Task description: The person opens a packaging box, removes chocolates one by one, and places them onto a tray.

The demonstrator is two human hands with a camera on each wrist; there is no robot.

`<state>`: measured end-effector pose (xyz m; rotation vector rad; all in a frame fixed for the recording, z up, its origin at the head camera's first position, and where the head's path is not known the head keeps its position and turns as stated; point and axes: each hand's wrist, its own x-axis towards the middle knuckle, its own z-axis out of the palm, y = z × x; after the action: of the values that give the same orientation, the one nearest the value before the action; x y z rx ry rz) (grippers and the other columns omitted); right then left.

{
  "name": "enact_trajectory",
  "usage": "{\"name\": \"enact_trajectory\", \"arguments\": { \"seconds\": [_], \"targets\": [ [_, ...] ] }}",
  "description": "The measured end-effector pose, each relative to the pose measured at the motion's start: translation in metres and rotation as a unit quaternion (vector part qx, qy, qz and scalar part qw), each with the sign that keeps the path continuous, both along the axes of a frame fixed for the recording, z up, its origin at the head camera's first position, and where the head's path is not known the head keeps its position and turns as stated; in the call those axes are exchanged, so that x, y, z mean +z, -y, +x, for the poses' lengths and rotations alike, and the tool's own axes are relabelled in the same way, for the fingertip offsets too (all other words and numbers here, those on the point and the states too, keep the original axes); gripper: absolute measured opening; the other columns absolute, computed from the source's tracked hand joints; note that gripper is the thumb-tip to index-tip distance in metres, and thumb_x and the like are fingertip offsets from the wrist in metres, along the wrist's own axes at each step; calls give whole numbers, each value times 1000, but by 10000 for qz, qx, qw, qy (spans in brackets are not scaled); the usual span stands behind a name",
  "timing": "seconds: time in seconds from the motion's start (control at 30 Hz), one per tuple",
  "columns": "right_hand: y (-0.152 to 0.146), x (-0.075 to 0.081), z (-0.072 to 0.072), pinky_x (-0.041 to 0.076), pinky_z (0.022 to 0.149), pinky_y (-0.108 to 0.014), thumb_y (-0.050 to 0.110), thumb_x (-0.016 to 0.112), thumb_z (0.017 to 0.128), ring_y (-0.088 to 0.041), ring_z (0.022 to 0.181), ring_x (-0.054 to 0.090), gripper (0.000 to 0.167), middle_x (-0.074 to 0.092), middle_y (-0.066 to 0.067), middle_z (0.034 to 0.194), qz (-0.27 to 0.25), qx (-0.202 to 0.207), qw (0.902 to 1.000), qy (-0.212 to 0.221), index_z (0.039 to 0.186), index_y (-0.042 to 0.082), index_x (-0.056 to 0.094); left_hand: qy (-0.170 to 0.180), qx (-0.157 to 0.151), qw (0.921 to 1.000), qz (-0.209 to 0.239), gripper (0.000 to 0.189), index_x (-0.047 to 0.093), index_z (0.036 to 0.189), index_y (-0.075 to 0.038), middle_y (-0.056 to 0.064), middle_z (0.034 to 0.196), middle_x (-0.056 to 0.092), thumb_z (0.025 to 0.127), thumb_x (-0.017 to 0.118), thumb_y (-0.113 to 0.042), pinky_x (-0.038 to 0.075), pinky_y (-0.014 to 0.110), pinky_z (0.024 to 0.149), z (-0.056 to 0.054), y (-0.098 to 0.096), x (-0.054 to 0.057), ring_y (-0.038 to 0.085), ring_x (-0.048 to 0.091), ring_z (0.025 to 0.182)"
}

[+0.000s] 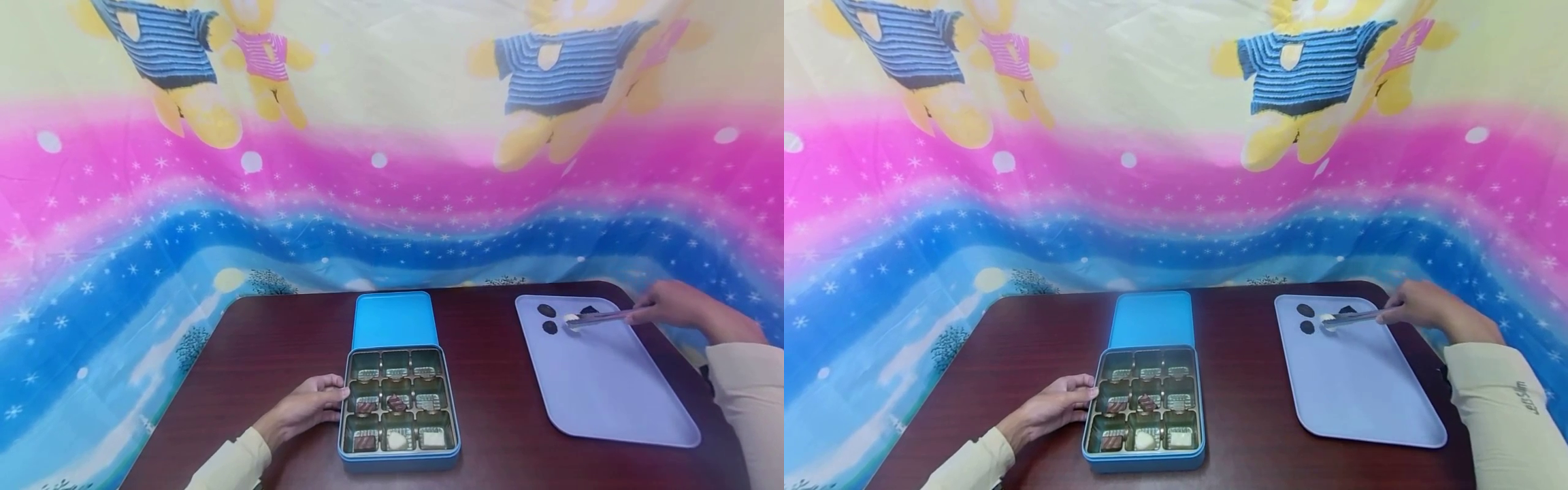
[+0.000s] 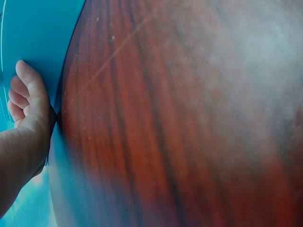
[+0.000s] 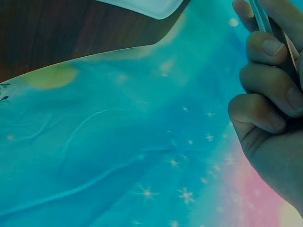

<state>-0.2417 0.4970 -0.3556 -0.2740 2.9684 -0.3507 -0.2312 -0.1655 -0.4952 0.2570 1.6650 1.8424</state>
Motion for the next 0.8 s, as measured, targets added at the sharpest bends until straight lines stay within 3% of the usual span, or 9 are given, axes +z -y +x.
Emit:
{"name": "enact_trajectory", "arguments": {
  "seconds": [0.27, 0.8],
  "targets": [
    [-14, -9, 4, 35, 53, -27, 32, 72, 88, -9, 57, 37, 19, 43, 6, 61, -76, -384, 9984, 396, 80, 16, 76, -31, -28, 10000, 61, 14, 49, 102, -6, 3, 95, 65, 96, 60, -10, 55, 34, 79, 1, 0, 1, 15, 63, 87],
    [-25, -16, 10, 38, 55, -31, 36, 74, 86, -15, 63, 42, 23, 50, 3, 64, 88, -630, 9971, 427, 84, 13, 77, 12, 1, 10000, 12, 15, 48, 103, -5, 3, 94, 65, 96, 60, -10, 55, 34, 78, 1, 0, 3, 16, 64, 85]
  ]
}}
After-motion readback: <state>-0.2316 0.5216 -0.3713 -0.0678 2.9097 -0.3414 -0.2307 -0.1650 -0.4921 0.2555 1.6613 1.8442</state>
